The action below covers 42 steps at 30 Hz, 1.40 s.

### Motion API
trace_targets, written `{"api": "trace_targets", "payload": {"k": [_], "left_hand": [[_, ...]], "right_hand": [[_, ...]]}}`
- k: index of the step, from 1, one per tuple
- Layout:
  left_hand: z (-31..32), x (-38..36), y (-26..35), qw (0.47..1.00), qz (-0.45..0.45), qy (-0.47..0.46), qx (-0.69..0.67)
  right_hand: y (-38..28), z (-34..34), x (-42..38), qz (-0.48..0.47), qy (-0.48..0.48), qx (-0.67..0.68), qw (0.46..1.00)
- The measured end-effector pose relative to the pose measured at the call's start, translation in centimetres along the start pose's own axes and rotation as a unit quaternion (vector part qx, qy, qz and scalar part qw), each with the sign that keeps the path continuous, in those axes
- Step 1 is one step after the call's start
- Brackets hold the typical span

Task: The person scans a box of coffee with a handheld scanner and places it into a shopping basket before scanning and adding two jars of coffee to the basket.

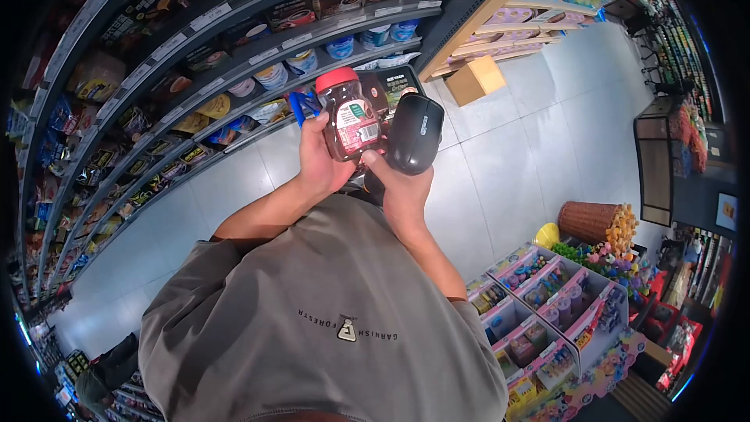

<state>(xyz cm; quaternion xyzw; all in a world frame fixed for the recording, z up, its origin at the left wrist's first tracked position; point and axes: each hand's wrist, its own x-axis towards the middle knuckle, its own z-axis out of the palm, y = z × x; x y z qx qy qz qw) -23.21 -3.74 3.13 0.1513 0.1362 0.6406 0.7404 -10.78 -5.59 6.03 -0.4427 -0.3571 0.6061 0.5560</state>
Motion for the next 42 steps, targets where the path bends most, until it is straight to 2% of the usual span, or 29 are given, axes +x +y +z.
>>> {"api": "trace_targets", "payload": {"k": [4, 6, 10, 14, 16, 19, 21, 23, 27, 29, 30, 31, 33, 37, 42], "left_hand": [[1.0, 0.5, 0.3, 0.998, 0.029, 0.034, 0.039], [1.3, 0.9, 0.4, 0.998, 0.035, 0.014, 0.055], [1.0, 1.3, 0.3, 0.999, 0.033, 0.012, -0.014], [0.8, 1.4, 0.4, 0.999, 0.026, 0.015, -0.015], [0.8, 1.3, 0.8, 0.996, 0.055, 0.035, 0.065], [-0.2, 1.5, 1.1, 0.998, 0.054, 0.006, 0.038], [-0.4, 1.4, 1.4, 0.997, 0.053, 0.011, 0.051], [-0.7, 1.6, 1.7, 0.996, 0.054, 0.014, 0.064], [-1.8, 2.0, 1.9, 0.990, 0.111, 0.038, 0.083], [-2.0, 2.0, 2.0, 0.985, 0.130, 0.046, 0.103], [-2.0, 2.0, 2.1, 0.984, 0.137, 0.051, 0.104], [-1.9, 2.0, 2.2, 0.983, 0.143, 0.056, 0.106], [-1.8, 1.9, 2.3, 0.983, 0.137, 0.053, 0.112], [-2.4, 1.8, 2.2, 0.980, 0.131, 0.048, 0.140], [-2.2, 1.8, 1.9, 0.985, 0.108, 0.048, 0.126]], "right_hand": [[0.2, -0.2, 0.4, 0.003, 0.010, -0.030, 1.000], [0.3, 0.0, 0.7, -0.036, 0.036, -0.028, 0.998], [0.2, -0.2, 1.3, -0.047, 0.029, -0.029, 0.998], [0.2, -0.1, 1.8, -0.065, 0.013, -0.085, 0.994], [0.3, 0.2, 1.9, -0.083, 0.010, -0.092, 0.992], [0.0, 0.4, 2.1, -0.099, 0.024, -0.100, 0.990], [-0.3, -0.4, 2.3, -0.051, 0.005, -0.152, 0.987], [-1.1, -0.3, 2.1, -0.063, -0.002, -0.159, 0.985], [-2.8, -2.0, 1.1, -0.014, -0.060, -0.202, 0.977], [-3.7, -2.9, 0.4, 0.060, -0.145, -0.271, 0.950], [-4.5, -1.9, -0.2, 0.094, -0.156, -0.240, 0.954], [-4.5, -1.9, -0.4, 0.094, -0.155, -0.241, 0.953], [-4.2, -2.1, -0.7, 0.113, -0.212, -0.268, 0.933], [-2.8, -2.3, -0.2, 0.108, -0.193, -0.335, 0.916], [-2.2, -2.2, -0.7, 0.112, -0.179, -0.333, 0.919]]}}
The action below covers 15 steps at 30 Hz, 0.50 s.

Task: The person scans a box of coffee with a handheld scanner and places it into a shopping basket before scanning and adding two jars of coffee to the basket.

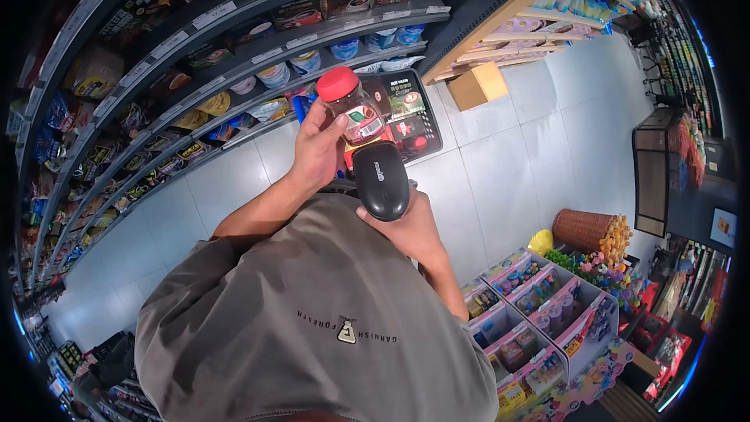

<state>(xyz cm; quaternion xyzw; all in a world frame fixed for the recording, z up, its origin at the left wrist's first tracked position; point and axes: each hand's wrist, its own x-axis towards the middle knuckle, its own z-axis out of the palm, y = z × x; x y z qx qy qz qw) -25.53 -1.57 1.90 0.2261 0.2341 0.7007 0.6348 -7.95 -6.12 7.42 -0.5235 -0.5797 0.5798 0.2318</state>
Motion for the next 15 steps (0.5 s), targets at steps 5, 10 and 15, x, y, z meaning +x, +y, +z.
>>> {"api": "trace_targets", "payload": {"k": [5, 10, 15], "left_hand": [[-0.9, -0.6, -0.8, 0.999, -0.033, -0.004, -0.003], [-1.2, -0.8, -1.3, 0.999, -0.038, 0.010, 0.015], [-2.2, -2.2, -2.0, 0.984, -0.023, -0.038, 0.174]], "right_hand": [[0.3, 0.3, -0.7, 0.019, 0.021, 0.015, 0.999], [1.5, 0.8, -1.2, 0.020, 0.035, 0.032, 0.999], [2.0, 0.4, -0.8, 0.004, 0.182, 0.160, 0.970]]}}
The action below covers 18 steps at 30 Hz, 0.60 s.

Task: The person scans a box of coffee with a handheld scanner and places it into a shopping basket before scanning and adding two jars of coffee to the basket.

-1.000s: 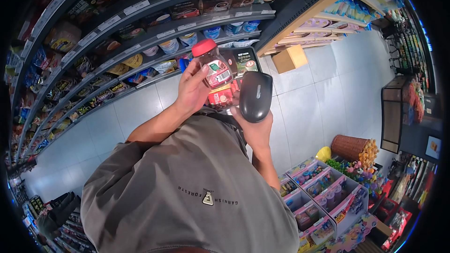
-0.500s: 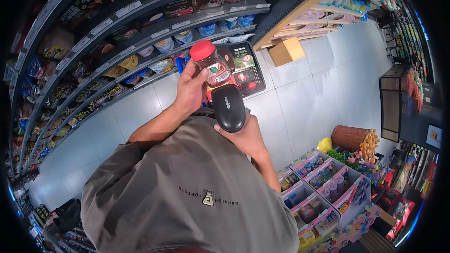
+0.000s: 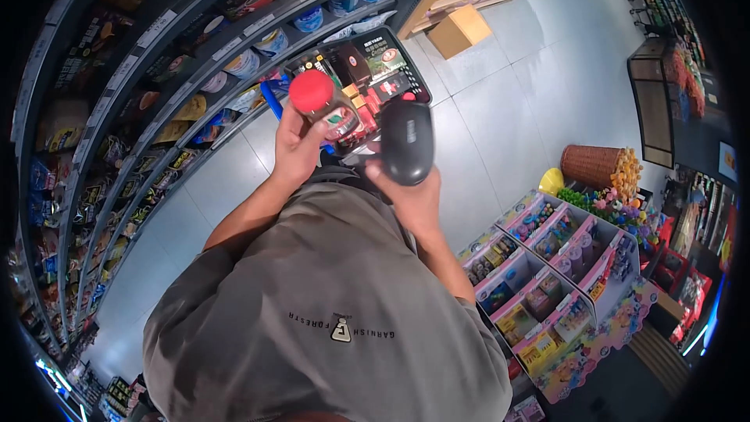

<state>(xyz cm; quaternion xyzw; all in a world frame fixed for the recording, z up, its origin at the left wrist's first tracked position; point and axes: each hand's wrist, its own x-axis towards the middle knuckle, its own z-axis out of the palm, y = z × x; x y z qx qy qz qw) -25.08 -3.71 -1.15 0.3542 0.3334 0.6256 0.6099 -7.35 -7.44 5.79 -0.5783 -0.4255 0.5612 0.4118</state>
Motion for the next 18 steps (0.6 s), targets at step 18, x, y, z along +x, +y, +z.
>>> {"api": "trace_targets", "payload": {"k": [18], "left_hand": [[2.0, -1.5, -2.3, 0.759, 0.212, -0.341, 0.512]], "right_hand": [[3.8, -5.3, 1.5, 0.111, 0.056, -0.064, 0.990]]}}
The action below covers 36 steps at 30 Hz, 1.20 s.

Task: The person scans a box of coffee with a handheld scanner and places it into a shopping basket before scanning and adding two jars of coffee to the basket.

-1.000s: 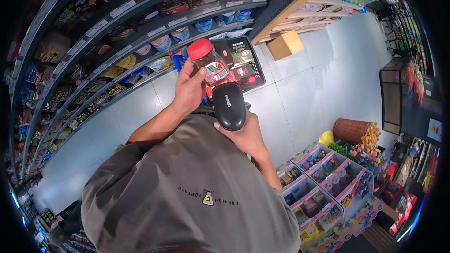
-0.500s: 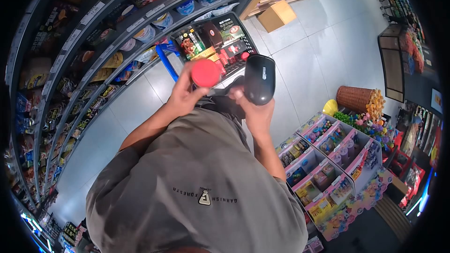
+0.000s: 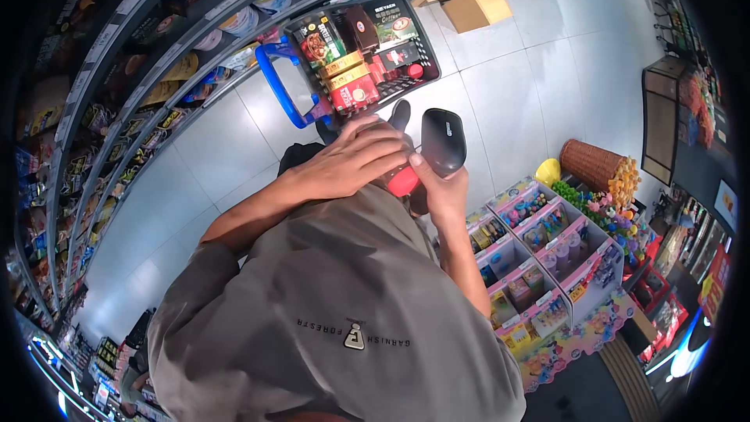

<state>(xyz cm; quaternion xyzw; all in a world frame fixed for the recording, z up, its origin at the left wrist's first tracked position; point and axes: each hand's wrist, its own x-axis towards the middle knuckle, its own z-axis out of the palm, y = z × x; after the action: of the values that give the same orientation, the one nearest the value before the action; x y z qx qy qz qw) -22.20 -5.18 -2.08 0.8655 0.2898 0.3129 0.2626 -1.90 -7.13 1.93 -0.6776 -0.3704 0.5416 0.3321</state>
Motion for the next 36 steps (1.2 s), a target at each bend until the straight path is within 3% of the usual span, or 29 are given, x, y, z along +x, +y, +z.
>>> {"api": "trace_targets", "payload": {"k": [4, 6, 15, 18, 22, 24, 25, 26, 27, 28, 30, 32, 34, 36], "left_hand": [[1.8, 1.8, -0.3, 1.000, -0.001, 0.021, 0.005], [3.0, 3.1, -0.8, 0.999, -0.016, 0.021, 0.026], [9.6, 8.8, -1.6, 0.993, -0.101, -0.016, 0.052], [12.7, 10.5, -2.5, 0.990, -0.121, 0.018, 0.071], [15.7, 12.5, -2.8, 0.969, -0.216, 0.101, 0.065], [16.8, 13.3, -2.1, 0.908, -0.345, 0.232, -0.049], [17.5, 13.6, -1.8, 0.876, -0.408, 0.241, -0.089], [18.8, 13.4, -2.3, 0.874, -0.413, 0.242, -0.087], [20.5, 13.1, -2.9, 0.794, -0.469, 0.285, -0.262], [21.0, 13.4, -3.3, 0.680, -0.506, 0.317, -0.425], [21.2, 14.0, -4.0, 0.644, -0.522, 0.320, -0.459], [21.1, 15.1, -4.5, 0.469, -0.550, 0.384, -0.575], [23.2, 14.3, -6.5, 0.446, -0.532, 0.412, -0.591], [24.7, 13.9, -7.9, 0.365, -0.583, 0.422, -0.591]], "right_hand": [[-0.4, -2.1, 1.8, 0.035, -0.029, 0.021, 0.999], [-0.8, -4.0, 3.2, 0.106, -0.075, -0.034, 0.991], [0.3, -10.1, 9.8, 0.094, -0.103, 0.002, 0.990], [0.9, -11.8, 12.7, 0.095, -0.102, -0.024, 0.990], [1.9, -12.8, 16.5, 0.076, -0.099, -0.033, 0.992], [2.6, -13.1, 18.3, 0.075, -0.111, -0.058, 0.989], [3.1, -13.1, 19.2, 0.060, -0.098, -0.056, 0.992], [3.7, -13.0, 19.8, 0.048, -0.086, -0.054, 0.994], [4.3, -12.8, 20.4, 0.033, -0.090, -0.043, 0.994], [4.9, -12.6, 20.8, 0.038, -0.094, -0.044, 0.994], [6.0, -11.8, 21.2, 0.010, -0.100, -0.042, 0.994], [7.5, -10.8, 21.3, -0.040, -0.089, -0.095, 0.991], [9.0, -10.0, 21.7, -0.018, -0.070, -0.139, 0.988], [9.9, -9.5, 21.7, -0.016, -0.069, -0.162, 0.984]]}}
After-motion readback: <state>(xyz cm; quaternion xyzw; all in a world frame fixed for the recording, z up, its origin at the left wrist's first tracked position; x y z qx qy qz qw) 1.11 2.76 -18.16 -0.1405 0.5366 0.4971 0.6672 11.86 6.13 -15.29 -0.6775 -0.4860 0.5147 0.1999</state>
